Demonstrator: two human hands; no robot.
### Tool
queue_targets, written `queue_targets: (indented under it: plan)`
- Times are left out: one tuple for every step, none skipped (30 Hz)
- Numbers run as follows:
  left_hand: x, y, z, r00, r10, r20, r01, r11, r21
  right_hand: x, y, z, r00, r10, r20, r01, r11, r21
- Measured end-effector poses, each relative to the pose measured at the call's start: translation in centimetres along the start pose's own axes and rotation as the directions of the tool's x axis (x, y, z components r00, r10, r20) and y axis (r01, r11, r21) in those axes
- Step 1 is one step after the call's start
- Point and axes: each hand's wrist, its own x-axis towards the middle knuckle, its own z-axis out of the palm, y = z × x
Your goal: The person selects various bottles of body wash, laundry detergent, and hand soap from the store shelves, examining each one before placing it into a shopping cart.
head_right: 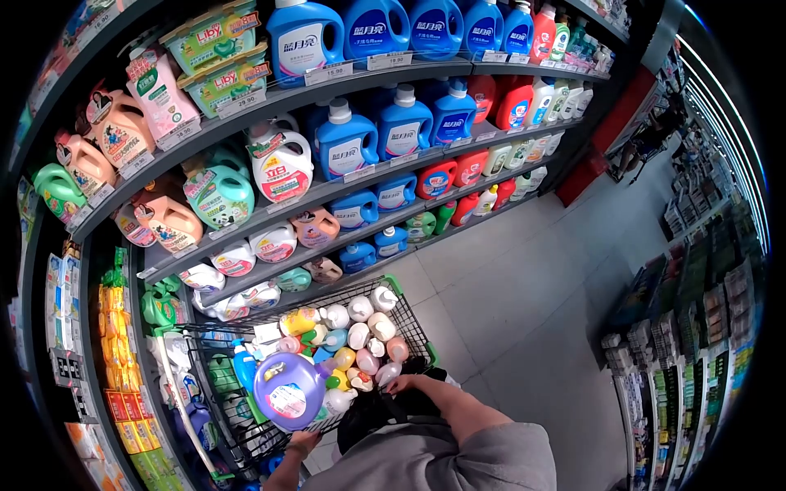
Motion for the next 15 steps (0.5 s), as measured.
queue_targets:
  plan:
    - [0.5,0.2,-0.2,1.0,-0.003,-0.005,0.003,1.0,-0.001,-0.9,-2.4,0.1,0.99,0.134,-0.041,-0.14,0.92,-0.366]
    - [0.5,0.3,-0.3,1.0,0.004,-0.01,-0.004,1.0,0.009,-1.1,-4.1,0.1,0.962,0.241,-0.126,-0.262,0.698,-0.666]
    - [0.6,0.5,-0.4,1.0,0.012,-0.013,-0.012,1.0,0.018,-0.8,-5.6,-1.2,0.96,0.28,0.012,-0.121,0.455,-0.882]
    - [0.5,0.8,-0.5,1.0,0.013,-0.01,-0.013,1.0,0.018,-0.7,-9.4,-3.7,0.931,0.336,0.145,-0.018,0.437,-0.899]
    - [0.6,1.1,-0.9,1.0,0.018,-0.024,-0.018,1.0,0.011,0.9,-10.2,-6.5,0.927,0.142,0.348,0.122,0.761,-0.637]
    - [1.2,1.3,-1.5,0.999,0.022,-0.047,-0.022,1.0,0.005,0.3,-14.8,-9.6,0.977,0.094,0.192,0.045,0.787,-0.615]
    - [1.6,1.7,-1.8,0.999,-0.038,-0.005,0.038,0.998,0.05,0.9,-16.1,-13.4,0.963,-0.212,-0.163,0.029,0.689,-0.724]
    - [1.8,1.4,-1.3,0.999,-0.043,-0.017,0.043,0.998,0.051,-2.5,-23.2,-17.4,0.75,-0.558,-0.356,-0.007,0.531,-0.847]
    - [2.0,0.8,-0.3,0.994,-0.012,-0.105,0.019,0.998,0.066,-4.4,-28.2,-22.2,0.553,-0.743,-0.378,-0.05,0.423,-0.905]
    - [2.3,1.2,0.2,0.982,0.018,-0.191,-0.002,0.997,0.081,-5.3,-31.5,-27.1,0.333,-0.822,-0.462,-0.096,0.458,-0.884]
    - [2.2,2.4,-0.4,0.982,-0.095,-0.165,0.109,0.991,0.08,-6.5,-34.3,-31.7,0.113,-0.875,-0.472,-0.08,0.465,-0.882]
    - [2.5,3.4,-0.5,0.978,-0.107,-0.179,0.122,0.99,0.075,-6.9,-36.1,-36.0,-0.012,-0.801,-0.599,-0.224,0.586,-0.779]
    - [2.6,4.2,0.1,0.926,-0.211,-0.312,0.232,0.972,0.032,-8.3,-38.4,-38.7,-0.113,-0.769,-0.629,-0.262,0.634,-0.728]
    - [2.4,5.2,0.4,0.846,-0.315,-0.43,0.337,0.941,-0.026,-8.6,-39.6,-41.2,-0.172,-0.739,-0.651,-0.349,0.664,-0.661]
    - [3.0,6.5,0.0,0.805,-0.503,-0.315,0.492,0.862,-0.118,-8.4,-40.3,-43.1,-0.19,-0.766,-0.615,-0.386,0.634,-0.67]
